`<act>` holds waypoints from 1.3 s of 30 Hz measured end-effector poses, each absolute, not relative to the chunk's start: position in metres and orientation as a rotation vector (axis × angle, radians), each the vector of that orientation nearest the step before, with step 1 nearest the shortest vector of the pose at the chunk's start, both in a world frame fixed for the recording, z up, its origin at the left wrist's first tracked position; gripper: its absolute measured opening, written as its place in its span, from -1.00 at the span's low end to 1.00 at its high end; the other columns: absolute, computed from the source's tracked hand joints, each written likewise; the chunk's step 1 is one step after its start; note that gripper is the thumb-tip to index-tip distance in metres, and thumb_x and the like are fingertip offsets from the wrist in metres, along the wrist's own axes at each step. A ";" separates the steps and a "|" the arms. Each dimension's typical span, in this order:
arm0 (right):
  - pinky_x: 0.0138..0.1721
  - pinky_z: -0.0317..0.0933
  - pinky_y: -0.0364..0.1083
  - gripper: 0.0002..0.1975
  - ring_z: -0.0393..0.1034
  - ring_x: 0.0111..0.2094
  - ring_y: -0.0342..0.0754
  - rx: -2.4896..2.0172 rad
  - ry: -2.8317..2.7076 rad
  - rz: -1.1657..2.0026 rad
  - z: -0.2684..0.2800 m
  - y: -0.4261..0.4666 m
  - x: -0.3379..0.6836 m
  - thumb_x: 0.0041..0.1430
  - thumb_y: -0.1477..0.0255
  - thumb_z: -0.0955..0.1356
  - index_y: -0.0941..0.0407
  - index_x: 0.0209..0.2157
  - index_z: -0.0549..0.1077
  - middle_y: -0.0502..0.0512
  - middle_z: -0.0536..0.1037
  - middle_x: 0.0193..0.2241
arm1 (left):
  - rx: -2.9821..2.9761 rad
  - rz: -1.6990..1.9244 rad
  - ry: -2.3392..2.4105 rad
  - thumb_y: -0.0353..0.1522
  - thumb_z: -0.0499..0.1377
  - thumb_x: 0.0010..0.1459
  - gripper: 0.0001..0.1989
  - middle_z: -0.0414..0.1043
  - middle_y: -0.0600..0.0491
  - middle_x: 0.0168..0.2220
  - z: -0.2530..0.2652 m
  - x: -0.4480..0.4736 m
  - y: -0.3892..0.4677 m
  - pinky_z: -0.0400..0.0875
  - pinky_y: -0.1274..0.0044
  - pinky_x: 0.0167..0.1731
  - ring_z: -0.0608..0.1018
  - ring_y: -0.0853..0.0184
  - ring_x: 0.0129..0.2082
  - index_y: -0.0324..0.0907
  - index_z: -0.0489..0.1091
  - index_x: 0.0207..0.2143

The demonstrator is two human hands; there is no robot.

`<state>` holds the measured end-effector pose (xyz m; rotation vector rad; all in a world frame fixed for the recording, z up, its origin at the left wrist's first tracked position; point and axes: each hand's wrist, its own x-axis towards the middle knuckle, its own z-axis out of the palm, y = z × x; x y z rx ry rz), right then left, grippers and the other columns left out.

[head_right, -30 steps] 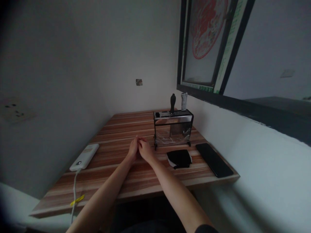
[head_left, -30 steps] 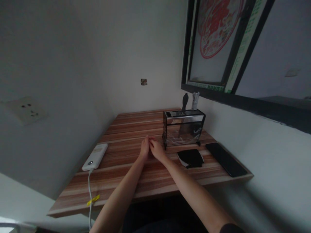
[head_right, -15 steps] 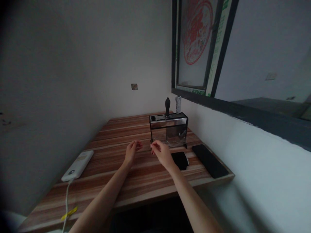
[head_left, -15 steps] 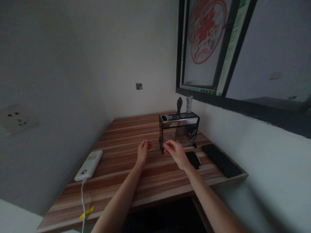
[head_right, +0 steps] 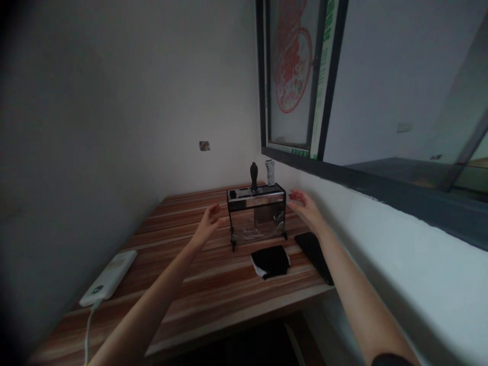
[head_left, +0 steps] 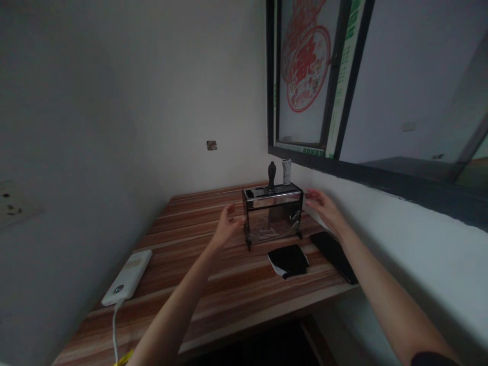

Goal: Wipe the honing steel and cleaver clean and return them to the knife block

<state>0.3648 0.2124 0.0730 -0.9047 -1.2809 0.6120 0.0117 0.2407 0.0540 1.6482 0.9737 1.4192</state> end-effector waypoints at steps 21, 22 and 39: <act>0.06 0.21 0.01 -0.49 0.44 -0.11 0.00 -0.873 -1.579 1.479 0.095 0.265 0.385 -0.21 0.56 0.49 0.10 -0.12 0.45 0.10 0.55 -0.13 | 1.889 1.036 0.761 -0.29 0.40 -0.20 -0.09 0.12 -0.24 0.24 0.086 0.020 0.275 0.03 0.25 0.21 0.22 0.07 0.22 -0.25 0.11 0.20; 0.05 0.21 0.01 -0.49 0.44 -0.10 0.01 -0.873 -1.571 1.466 0.094 0.265 0.384 -0.22 0.55 0.49 0.09 -0.12 0.45 0.09 0.55 -0.13 | 1.890 1.046 0.752 -0.28 0.40 -0.19 -0.10 0.12 -0.24 0.23 0.085 0.021 0.276 0.04 0.27 0.21 0.23 0.08 0.22 -0.26 0.11 0.20; 0.12 0.12 0.08 -0.44 0.35 0.03 0.12 -0.836 -1.615 1.216 0.108 0.265 0.342 -0.28 0.47 0.51 0.07 -0.11 0.49 0.08 0.55 -0.10 | 1.906 1.055 0.767 -0.29 0.40 -0.21 -0.15 0.26 -0.19 0.17 0.111 -0.020 0.278 0.15 0.24 0.17 0.34 0.07 0.15 -0.26 0.21 0.16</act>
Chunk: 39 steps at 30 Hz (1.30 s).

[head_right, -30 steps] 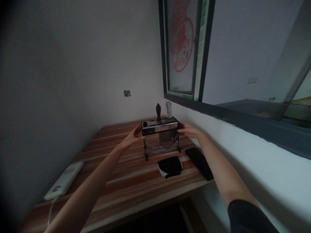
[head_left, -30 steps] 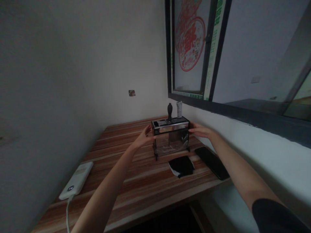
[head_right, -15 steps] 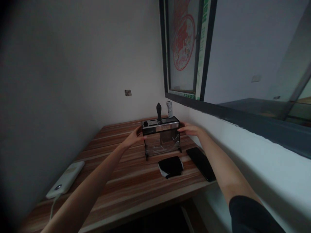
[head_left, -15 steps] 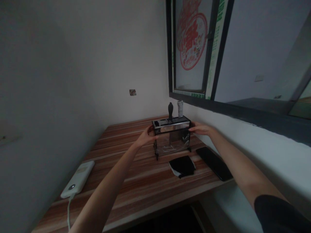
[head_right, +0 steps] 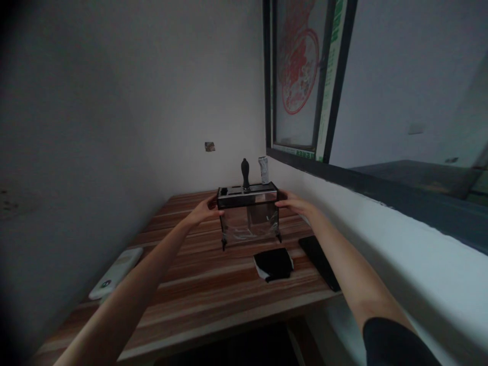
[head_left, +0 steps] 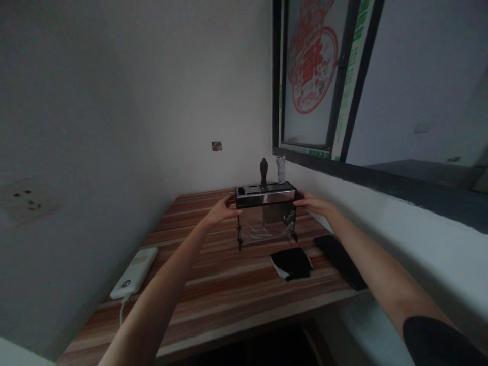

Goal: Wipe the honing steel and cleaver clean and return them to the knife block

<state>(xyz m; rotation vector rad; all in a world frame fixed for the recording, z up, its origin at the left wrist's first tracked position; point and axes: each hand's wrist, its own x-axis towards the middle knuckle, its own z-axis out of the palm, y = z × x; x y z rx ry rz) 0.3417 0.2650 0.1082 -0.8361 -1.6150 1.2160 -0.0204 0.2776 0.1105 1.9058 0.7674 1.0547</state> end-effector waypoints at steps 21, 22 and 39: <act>0.05 0.20 0.10 -0.33 0.39 -0.06 0.05 -0.585 -1.771 1.221 0.105 0.299 0.127 -0.25 0.42 0.53 0.06 0.00 0.40 0.12 0.53 -0.09 | 1.795 1.096 1.088 -0.29 0.40 -0.24 -0.37 0.46 -0.12 0.00 0.131 -0.226 0.234 0.19 0.25 0.13 0.38 0.00 0.10 -0.22 0.42 -0.03; 0.06 0.20 0.10 -0.33 0.39 -0.06 0.05 -0.578 -1.776 1.229 0.104 0.300 0.121 -0.27 0.42 0.54 0.07 -0.01 0.41 0.12 0.52 -0.09 | 1.784 1.102 1.101 -0.29 0.40 -0.24 -0.37 0.46 -0.11 -0.01 0.129 -0.232 0.232 0.19 0.24 0.13 0.38 0.01 0.10 -0.21 0.42 -0.04; 0.03 0.24 0.09 -0.34 0.43 -0.10 0.04 -0.520 -1.773 1.280 0.091 0.302 0.069 -0.32 0.41 0.55 0.08 -0.06 0.43 0.10 0.56 -0.16 | 1.650 1.168 1.162 -0.25 0.42 -0.31 -0.30 0.45 -0.14 0.00 0.119 -0.271 0.213 0.10 0.23 0.18 0.37 -0.01 0.11 -0.22 0.41 -0.03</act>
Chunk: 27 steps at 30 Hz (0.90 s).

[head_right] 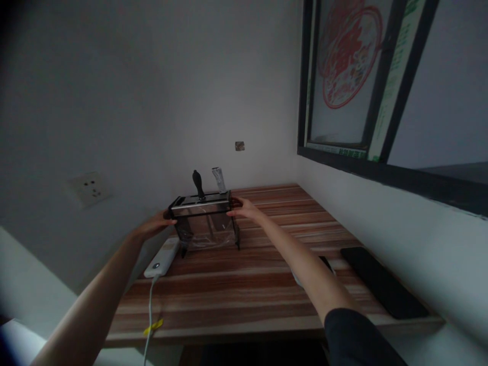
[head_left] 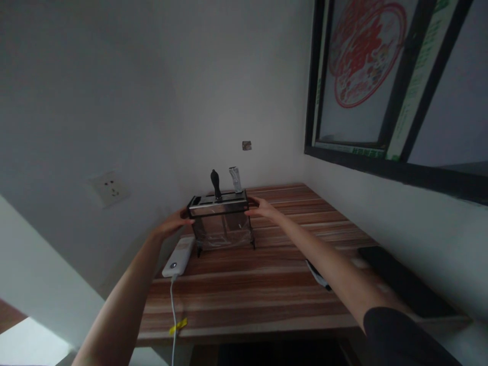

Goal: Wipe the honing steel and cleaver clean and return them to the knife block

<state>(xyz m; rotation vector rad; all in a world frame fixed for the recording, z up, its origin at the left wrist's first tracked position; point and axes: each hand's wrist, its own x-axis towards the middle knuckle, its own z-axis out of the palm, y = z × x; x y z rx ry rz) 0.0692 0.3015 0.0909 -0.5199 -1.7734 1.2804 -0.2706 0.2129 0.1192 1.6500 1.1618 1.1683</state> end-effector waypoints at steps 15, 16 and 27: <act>0.02 0.26 0.08 -0.32 0.43 -0.10 0.03 -0.502 -1.774 1.269 0.080 0.301 0.063 -0.33 0.39 0.56 0.06 -0.05 0.43 0.09 0.54 -0.12 | 1.557 1.180 1.183 -0.27 0.43 -0.33 -0.28 0.49 -0.08 -0.03 0.113 -0.271 0.205 0.15 0.22 0.17 0.36 -0.01 0.12 -0.13 0.40 -0.01; 0.03 0.25 0.07 -0.32 0.43 -0.10 0.03 -0.501 -1.778 1.265 0.080 0.301 0.063 -0.32 0.38 0.56 0.06 -0.05 0.42 0.09 0.54 -0.12 | 1.547 1.183 1.183 -0.26 0.44 -0.35 -0.28 0.48 -0.07 -0.03 0.112 -0.272 0.205 0.15 0.23 0.17 0.36 -0.01 0.13 -0.11 0.41 -0.02; 0.15 0.09 0.10 -0.11 0.28 0.10 0.10 -0.599 -1.840 1.126 0.068 0.301 0.074 -0.35 0.23 0.56 0.08 0.09 0.30 0.21 0.36 0.11 | 1.540 1.225 1.169 -0.20 0.41 -0.28 -0.23 0.42 -0.10 0.04 0.106 -0.266 0.196 0.16 0.23 0.17 0.35 0.00 0.13 -0.15 0.34 0.06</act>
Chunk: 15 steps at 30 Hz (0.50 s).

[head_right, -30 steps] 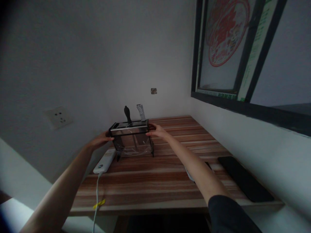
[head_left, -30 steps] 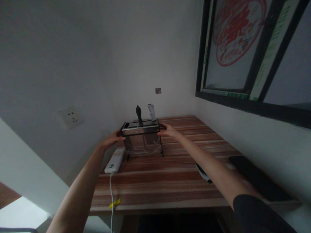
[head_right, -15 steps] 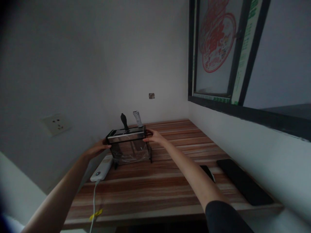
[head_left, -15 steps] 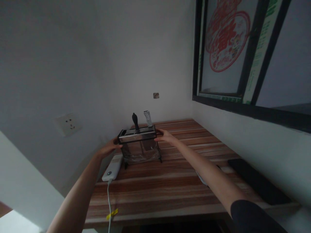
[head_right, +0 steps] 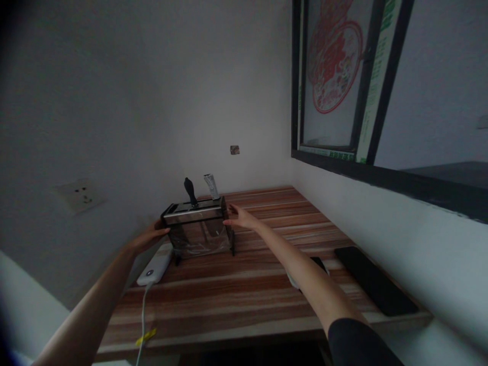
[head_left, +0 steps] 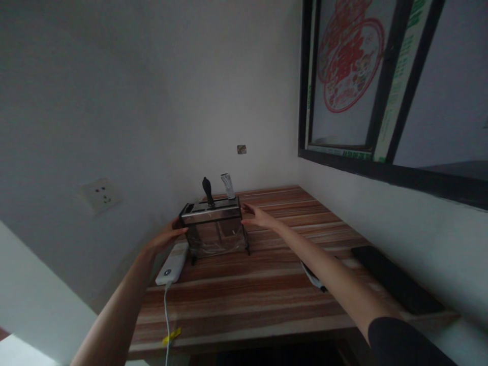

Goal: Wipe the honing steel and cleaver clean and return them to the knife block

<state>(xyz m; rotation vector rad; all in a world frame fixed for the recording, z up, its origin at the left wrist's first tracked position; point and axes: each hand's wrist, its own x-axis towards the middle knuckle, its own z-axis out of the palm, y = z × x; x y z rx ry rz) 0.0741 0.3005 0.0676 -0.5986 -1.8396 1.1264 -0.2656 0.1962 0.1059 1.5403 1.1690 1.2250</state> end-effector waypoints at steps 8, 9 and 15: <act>-0.01 0.25 0.14 -0.63 0.45 -0.16 0.09 -0.865 -1.850 0.937 0.050 0.256 0.180 -0.11 0.18 0.46 0.10 -0.27 0.53 0.15 0.58 -0.24 | 1.823 1.876 1.499 -0.19 0.20 0.06 -0.49 0.22 0.00 0.18 0.116 -0.230 0.160 0.08 0.32 0.20 0.22 0.15 0.21 -0.04 0.27 0.08; -0.05 0.27 0.13 -0.67 0.46 -0.20 0.08 -0.899 -1.850 0.914 0.048 0.247 0.197 -0.09 0.19 0.45 0.10 -0.30 0.53 0.15 0.59 -0.28 | 1.903 1.995 1.592 -0.22 0.18 0.10 -0.61 0.30 0.00 0.10 0.119 -0.219 0.152 0.08 0.33 0.19 0.28 0.17 0.16 -0.08 0.34 0.00; -0.22 0.32 0.06 -0.77 0.47 -0.28 0.11 -1.255 -1.950 0.581 0.027 0.196 0.288 -0.01 0.29 0.39 0.09 -0.30 0.54 0.20 0.60 -0.30 | 2.488 1.610 1.143 -0.36 0.08 0.17 -0.85 0.45 0.03 -0.28 0.121 -0.101 0.119 0.35 0.45 -0.10 0.48 0.23 -0.18 -0.08 0.45 -0.31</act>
